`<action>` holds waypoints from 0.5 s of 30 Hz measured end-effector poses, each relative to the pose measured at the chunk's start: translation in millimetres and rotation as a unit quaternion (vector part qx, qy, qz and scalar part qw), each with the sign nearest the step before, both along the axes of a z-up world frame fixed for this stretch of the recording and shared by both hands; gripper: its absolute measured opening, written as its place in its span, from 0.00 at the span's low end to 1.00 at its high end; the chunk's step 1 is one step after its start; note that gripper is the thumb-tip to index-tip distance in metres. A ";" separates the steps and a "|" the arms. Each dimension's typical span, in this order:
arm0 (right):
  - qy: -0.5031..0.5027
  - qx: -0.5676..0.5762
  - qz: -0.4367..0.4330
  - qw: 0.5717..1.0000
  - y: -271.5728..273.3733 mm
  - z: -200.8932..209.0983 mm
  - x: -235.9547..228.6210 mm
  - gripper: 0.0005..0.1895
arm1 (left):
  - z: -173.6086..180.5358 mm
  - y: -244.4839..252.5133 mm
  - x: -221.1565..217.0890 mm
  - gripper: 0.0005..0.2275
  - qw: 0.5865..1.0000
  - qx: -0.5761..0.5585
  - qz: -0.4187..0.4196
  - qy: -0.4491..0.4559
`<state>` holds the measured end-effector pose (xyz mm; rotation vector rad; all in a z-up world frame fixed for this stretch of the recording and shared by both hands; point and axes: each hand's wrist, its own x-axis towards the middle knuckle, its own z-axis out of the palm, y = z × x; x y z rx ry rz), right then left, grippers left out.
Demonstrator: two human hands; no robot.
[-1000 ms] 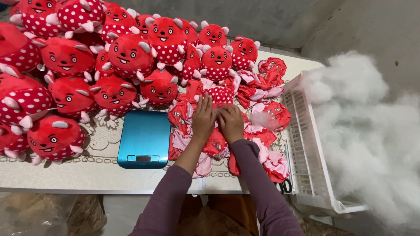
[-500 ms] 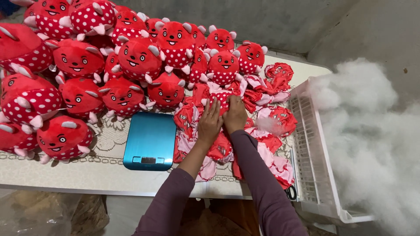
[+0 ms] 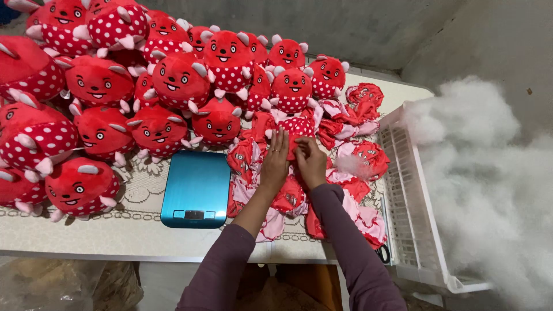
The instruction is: The person stuffs white cotton filling into red plush toy shells on a table. The hands repeatedly grab cotton from a nearby container and push it into the openings of the red fabric shells, which are arranged next to a pile of finished toys.
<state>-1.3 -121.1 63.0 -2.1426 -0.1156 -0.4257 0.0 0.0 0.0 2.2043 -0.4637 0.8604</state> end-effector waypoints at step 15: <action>0.026 -0.351 0.049 0.935 0.4 -18.2 68.5 0.36 | -17.2 0.1 0.9 0.28 1.000 0.015 -0.015 -0.012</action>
